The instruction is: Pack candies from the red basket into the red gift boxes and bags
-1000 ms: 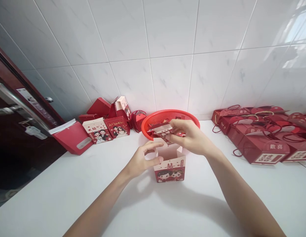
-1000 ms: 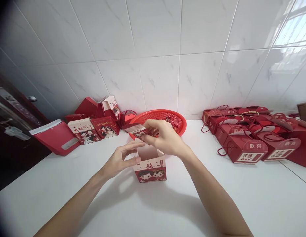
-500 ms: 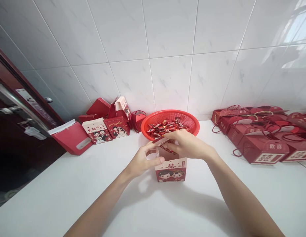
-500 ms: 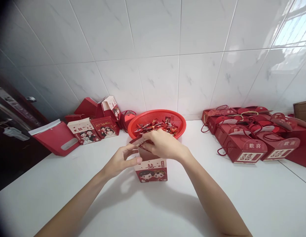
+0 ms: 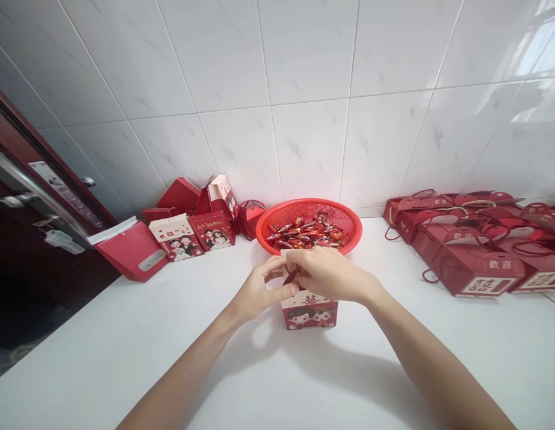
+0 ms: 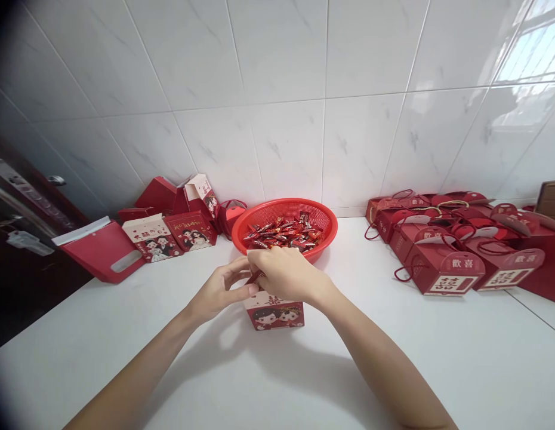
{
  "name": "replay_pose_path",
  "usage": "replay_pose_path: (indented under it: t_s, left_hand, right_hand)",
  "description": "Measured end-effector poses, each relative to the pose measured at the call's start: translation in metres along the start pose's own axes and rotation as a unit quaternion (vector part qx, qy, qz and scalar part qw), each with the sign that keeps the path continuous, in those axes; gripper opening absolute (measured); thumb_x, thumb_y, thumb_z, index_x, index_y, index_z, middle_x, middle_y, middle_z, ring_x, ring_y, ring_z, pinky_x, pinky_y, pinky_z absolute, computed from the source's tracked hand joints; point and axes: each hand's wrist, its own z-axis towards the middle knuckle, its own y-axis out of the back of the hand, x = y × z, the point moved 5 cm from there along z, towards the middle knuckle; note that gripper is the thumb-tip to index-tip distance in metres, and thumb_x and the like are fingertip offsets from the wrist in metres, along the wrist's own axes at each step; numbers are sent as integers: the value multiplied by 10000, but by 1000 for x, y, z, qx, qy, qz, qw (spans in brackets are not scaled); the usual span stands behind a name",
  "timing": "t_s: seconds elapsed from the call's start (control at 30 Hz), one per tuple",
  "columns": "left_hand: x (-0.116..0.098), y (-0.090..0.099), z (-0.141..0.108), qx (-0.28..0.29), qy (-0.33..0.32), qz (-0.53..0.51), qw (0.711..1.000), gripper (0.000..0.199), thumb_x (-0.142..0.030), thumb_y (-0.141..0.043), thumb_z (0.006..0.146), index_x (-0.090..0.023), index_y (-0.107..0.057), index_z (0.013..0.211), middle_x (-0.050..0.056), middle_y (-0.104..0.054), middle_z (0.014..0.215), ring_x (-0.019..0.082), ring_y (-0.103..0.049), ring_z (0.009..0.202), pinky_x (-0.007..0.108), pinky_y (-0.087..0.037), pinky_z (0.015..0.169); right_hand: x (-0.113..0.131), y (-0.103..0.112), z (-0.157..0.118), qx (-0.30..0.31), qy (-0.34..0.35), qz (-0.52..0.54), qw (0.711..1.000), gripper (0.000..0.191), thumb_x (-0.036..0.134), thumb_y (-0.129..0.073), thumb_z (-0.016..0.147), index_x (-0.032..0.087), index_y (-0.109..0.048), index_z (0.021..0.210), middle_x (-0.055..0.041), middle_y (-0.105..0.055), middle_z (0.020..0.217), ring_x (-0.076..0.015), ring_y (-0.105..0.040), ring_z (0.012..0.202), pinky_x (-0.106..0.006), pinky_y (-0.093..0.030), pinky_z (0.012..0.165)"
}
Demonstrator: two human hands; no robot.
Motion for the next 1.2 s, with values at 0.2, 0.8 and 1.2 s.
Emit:
replay_pose_path:
  t_s: [0.2,0.8,1.2]
  left_hand:
    - [0,0,-1,-9,-1,-5,1000,532,-384,-788,758,-242,-684,1260,93,-669,1211,292,-601,1139,449,-464,1028]
    - [0,-3,-7,-120,-129,135,975,295,-392,-558,966,-212,-754,1092,85,-706,1056,222,-648,1002,357,-520,900]
    - [-13,1,-6,-143,-199,242,939,276,-322,-551,970,-244,-698,1191,70,-690,1077,210,-651,1007,358,-538,896]
  right_hand:
    - [-8,5,3,-80,-78,-94,989,80,116,-565,797,195,-566,805,-35,-663,720,-151,-531,595,-284,-202,543]
    - [-33,58,-27,-134,-42,56,988,103,277,-615,890,190,-669,887,-35,-714,903,-161,-615,754,-270,-386,642]
    - [-27,44,-20,-37,-31,-7,999,86,276,-625,896,191,-625,907,-12,-667,843,-140,-551,686,-262,-296,585]
